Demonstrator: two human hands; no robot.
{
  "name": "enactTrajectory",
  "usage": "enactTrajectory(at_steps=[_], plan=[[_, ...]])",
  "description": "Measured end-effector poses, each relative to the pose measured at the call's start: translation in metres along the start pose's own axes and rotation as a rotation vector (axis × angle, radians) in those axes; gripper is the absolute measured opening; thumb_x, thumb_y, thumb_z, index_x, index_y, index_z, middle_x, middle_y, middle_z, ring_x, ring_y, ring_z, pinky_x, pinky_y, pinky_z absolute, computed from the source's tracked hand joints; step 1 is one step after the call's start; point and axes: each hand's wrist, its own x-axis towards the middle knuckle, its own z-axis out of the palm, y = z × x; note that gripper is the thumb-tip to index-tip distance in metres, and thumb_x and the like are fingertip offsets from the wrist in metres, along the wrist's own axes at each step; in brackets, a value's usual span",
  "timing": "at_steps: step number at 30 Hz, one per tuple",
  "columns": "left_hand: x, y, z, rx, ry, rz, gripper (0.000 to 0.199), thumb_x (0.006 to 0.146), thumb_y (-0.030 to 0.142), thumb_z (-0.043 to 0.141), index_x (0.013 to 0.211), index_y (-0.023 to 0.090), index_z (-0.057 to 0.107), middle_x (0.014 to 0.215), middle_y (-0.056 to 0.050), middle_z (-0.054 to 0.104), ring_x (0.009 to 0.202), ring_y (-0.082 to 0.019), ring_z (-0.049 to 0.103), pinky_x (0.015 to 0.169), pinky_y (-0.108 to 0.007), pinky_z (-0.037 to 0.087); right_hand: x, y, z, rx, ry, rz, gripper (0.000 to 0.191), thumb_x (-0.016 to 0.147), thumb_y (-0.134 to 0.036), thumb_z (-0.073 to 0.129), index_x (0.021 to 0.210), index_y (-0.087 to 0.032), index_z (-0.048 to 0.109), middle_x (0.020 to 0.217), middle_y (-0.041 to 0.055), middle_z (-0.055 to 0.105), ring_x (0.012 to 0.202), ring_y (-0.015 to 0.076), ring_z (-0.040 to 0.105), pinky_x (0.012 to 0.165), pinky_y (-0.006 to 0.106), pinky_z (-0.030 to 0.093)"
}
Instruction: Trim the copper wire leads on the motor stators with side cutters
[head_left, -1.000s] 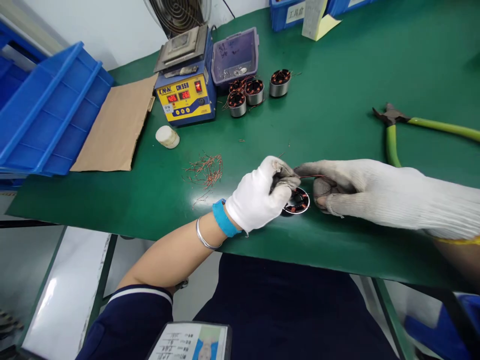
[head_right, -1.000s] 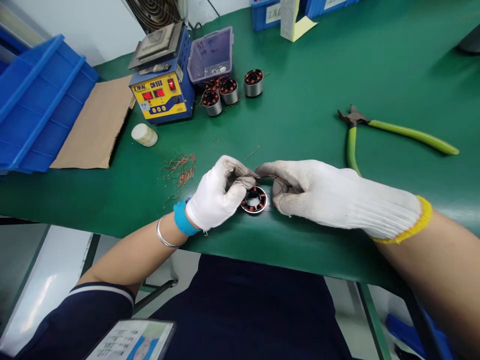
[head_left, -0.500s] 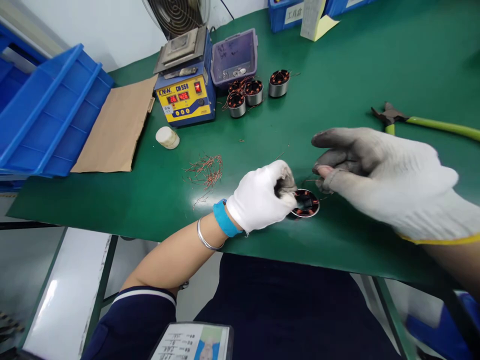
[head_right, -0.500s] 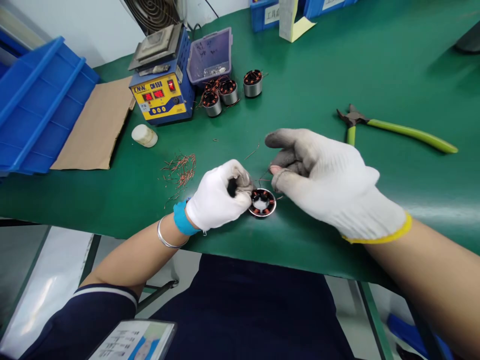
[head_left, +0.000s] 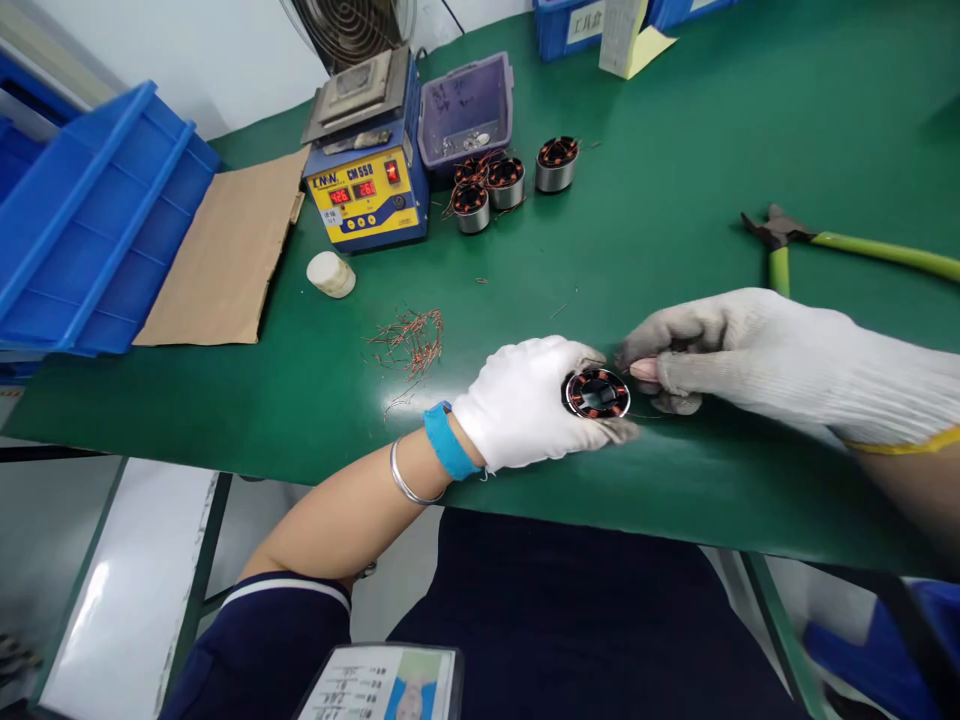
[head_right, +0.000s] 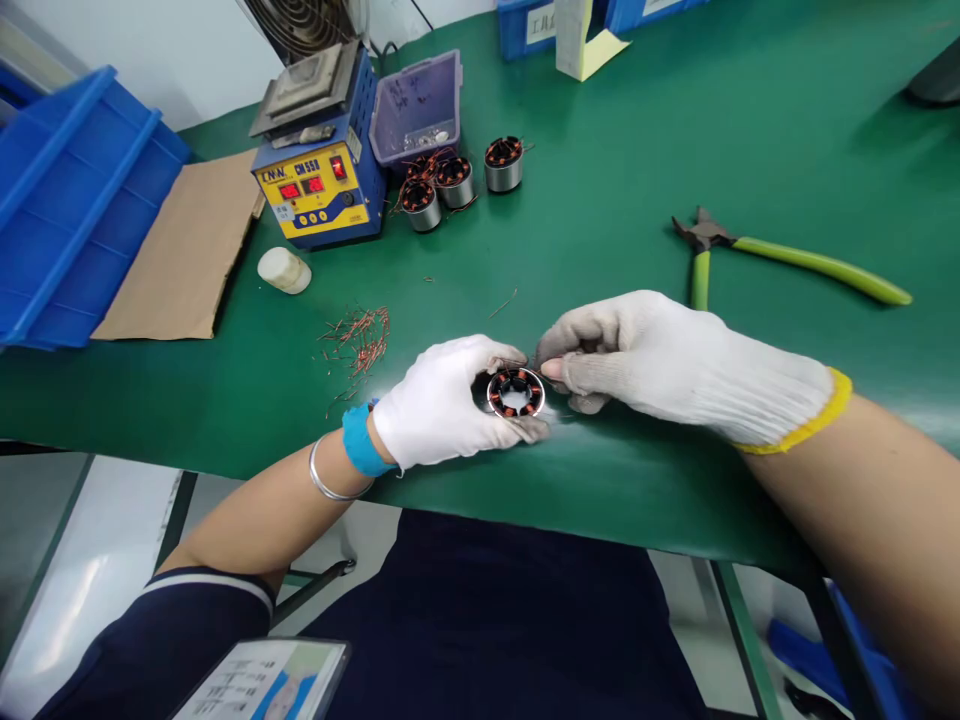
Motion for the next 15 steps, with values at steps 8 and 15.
enactTrajectory(at_steps=[8,15], plan=[[0.002,-0.005,-0.006,0.002,-0.061,0.097,0.037,0.072,0.051,0.083,0.092,0.022,0.071,0.093,-0.002,0.073,0.086,-0.022,0.068,0.076,-0.034,0.053,0.010,0.002,0.004,-0.283,0.140,0.075,0.028,0.077,-0.049,0.063,0.084,-0.022,0.069,0.056,-0.0008,0.065,0.047,0.0153,0.056,0.044,0.027,0.040],[0.003,-0.008,-0.003,-0.033,-0.011,0.068,0.051,0.069,0.046,0.086,0.111,0.020,0.072,0.112,-0.006,0.076,0.102,-0.027,0.072,0.091,-0.039,0.056,-0.007,0.010,-0.006,-0.219,-0.077,0.140,0.032,0.079,-0.053,0.059,0.083,-0.022,0.067,0.060,0.0019,0.066,0.054,0.0161,0.057,0.052,0.030,0.044]])
